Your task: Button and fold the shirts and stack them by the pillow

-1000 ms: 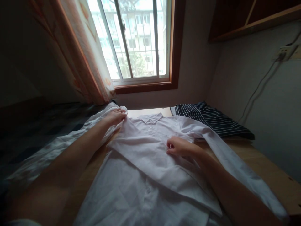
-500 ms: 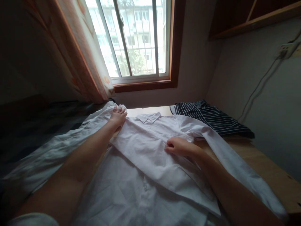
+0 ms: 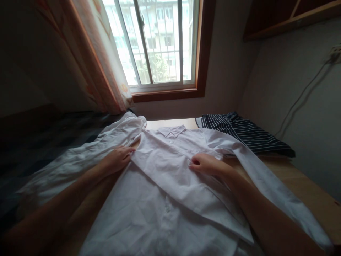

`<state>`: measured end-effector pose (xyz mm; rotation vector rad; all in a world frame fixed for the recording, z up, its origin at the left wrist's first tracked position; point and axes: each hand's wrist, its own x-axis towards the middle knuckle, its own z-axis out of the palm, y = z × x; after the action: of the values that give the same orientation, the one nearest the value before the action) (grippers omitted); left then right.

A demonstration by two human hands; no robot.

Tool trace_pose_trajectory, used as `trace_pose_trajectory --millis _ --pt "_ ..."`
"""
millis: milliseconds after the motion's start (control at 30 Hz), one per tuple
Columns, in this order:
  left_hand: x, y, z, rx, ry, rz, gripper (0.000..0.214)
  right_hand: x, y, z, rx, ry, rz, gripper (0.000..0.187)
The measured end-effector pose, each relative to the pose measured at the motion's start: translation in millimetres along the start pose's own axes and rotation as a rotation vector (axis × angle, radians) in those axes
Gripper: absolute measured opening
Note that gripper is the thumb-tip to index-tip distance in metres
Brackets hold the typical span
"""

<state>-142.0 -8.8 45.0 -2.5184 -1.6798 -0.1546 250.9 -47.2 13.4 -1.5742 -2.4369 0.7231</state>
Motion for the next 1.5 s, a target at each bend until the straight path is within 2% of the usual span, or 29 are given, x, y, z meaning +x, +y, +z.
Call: trace_pose_trajectory --millis 167,367,500,667,767,900,1033,1133,1233,1367,1500 --pt "-25.0 6.3 4.9 0.049 0.019 -0.039 0.04 -1.1 0.2 0.9 0.001 0.002 -0.001 0.031" --pt "-28.0 15.3 9.6 0.165 0.063 -0.095 0.04 -0.5 2.1 2.8 0.003 0.008 -0.003 0.032" --pt "-26.6 21.3 9.7 0.257 0.17 0.008 0.03 0.9 4.5 4.6 0.017 0.001 -0.008 0.034" --pt "-33.5 27.7 -2.8 0.403 0.248 0.087 0.032 1.1 7.8 5.8 0.018 0.019 -0.019 0.035" --pt "-40.7 27.6 -4.3 0.438 0.216 0.093 0.035 1.5 8.9 5.8 0.016 0.009 -0.019 0.035" --pt "-52.9 20.5 6.9 0.429 0.109 0.101 0.038 2.6 9.1 5.4 -0.006 0.003 -0.021 0.036" --pt "-58.3 18.8 5.6 0.351 0.077 0.043 0.035 2.1 6.6 4.4 -0.004 -0.003 -0.01 0.036" --pt "-44.8 30.1 -6.6 0.219 0.113 -0.012 0.039 1.1 4.9 3.8 0.006 -0.008 -0.004 0.037" --pt "-18.0 46.2 -11.1 0.026 0.105 0.055 0.037 0.8 5.3 4.3 -0.001 0.0 -0.007 0.038" --pt "18.3 63.7 8.0 -0.066 0.032 0.035 0.04 1.5 7.4 5.7 -0.019 0.008 -0.018 0.038" --pt "37.7 73.1 37.2 -0.054 -0.142 -0.178 0.06 2.4 9.0 5.7 -0.029 0.002 -0.011 0.037"
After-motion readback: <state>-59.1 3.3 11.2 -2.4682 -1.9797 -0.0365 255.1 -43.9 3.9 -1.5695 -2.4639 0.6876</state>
